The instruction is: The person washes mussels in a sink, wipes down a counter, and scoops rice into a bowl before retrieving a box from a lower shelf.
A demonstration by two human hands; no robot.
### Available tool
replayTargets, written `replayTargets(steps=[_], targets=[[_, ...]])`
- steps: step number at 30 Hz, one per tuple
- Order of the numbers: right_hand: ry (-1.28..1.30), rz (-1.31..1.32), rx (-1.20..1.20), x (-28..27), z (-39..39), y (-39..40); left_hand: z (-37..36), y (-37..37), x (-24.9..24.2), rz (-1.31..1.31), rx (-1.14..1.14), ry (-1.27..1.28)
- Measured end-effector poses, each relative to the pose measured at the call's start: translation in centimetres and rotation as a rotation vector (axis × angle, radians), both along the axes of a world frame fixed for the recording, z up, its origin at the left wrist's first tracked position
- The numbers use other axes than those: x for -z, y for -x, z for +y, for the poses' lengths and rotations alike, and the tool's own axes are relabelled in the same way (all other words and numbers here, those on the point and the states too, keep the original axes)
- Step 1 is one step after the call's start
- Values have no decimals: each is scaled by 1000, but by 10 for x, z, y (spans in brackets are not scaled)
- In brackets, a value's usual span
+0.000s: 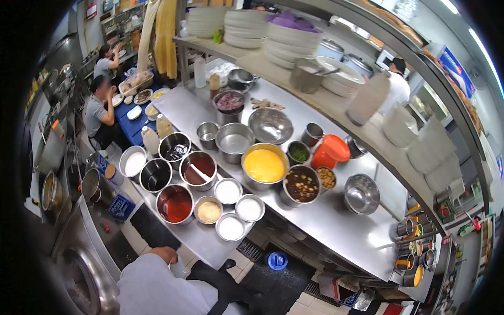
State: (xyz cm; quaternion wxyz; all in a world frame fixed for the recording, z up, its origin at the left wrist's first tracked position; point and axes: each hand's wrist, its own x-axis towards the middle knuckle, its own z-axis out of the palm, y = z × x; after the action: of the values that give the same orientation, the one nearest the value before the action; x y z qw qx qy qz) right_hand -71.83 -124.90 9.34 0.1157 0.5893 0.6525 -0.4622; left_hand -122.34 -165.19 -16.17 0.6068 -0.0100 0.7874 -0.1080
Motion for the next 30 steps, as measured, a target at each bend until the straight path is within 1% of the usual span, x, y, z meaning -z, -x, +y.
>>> replayTargets(steps=[1,3,5,6,7,8,9,10,11,12,13,14,15,16,18,19,20,21,22,23,24,27,28,30], targets=[[-7,41,-47,14,11,-7,11,-6,9,-10,4,-3],[-3,111,-150,62,47,-21,19,-35,21,-44,0,10],[10,182,-245,123,86,-38,15,-69,45,-79,2,35],[15,215,-264,148,98,-51,15,-80,44,-100,30,51],[23,239,-255,167,101,-81,8,-73,35,-130,84,75],[42,254,-222,185,86,-121,16,-82,36,-147,166,115],[75,265,-172,213,55,-179,20,-90,35,-158,204,110],[-304,127,-718,200,76,-191,16,-103,31,-185,248,120],[-39,-2,-438,70,95,-134,19,-116,26,-363,-10,327],[35,-164,-415,30,119,-116,50,-145,-35,-272,-59,212],[-140,-195,-429,71,134,-153,50,-164,-42,-308,29,283],[-308,-73,-372,69,145,-168,70,-180,-54,-339,106,343],[-419,115,-293,58,160,-180,71,-198,-59,-362,170,385],[-407,161,-229,44,173,-190,80,-217,-58,-369,222,401],[-382,127,-162,13,194,-209,-1,-216,-83,-372,297,418],[-376,117,-139,4,201,-223,-10,-223,-92,-368,323,422],[-375,80,-125,-4,207,-235,0,-228,-96,-361,344,424],[-379,44,-114,-13,213,-243,20,-238,-87,-353,364,420],[-380,38,-96,-17,219,-253,29,-243,-92,-344,385,416],[-358,2,-104,-21,225,-264,63,-251,-75,-340,406,412],[-332,-38,-110,-22,230,-276,64,-252,-84,-339,428,411],[-275,-23,-92,-7,253,-311,117,-262,-63,-359,496,417],[-247,-4,-108,-3,262,-323,235,-323,-46,-368,521,420],[-216,-22,-99,5,278,-350,285,-342,-34,-377,569,419]])
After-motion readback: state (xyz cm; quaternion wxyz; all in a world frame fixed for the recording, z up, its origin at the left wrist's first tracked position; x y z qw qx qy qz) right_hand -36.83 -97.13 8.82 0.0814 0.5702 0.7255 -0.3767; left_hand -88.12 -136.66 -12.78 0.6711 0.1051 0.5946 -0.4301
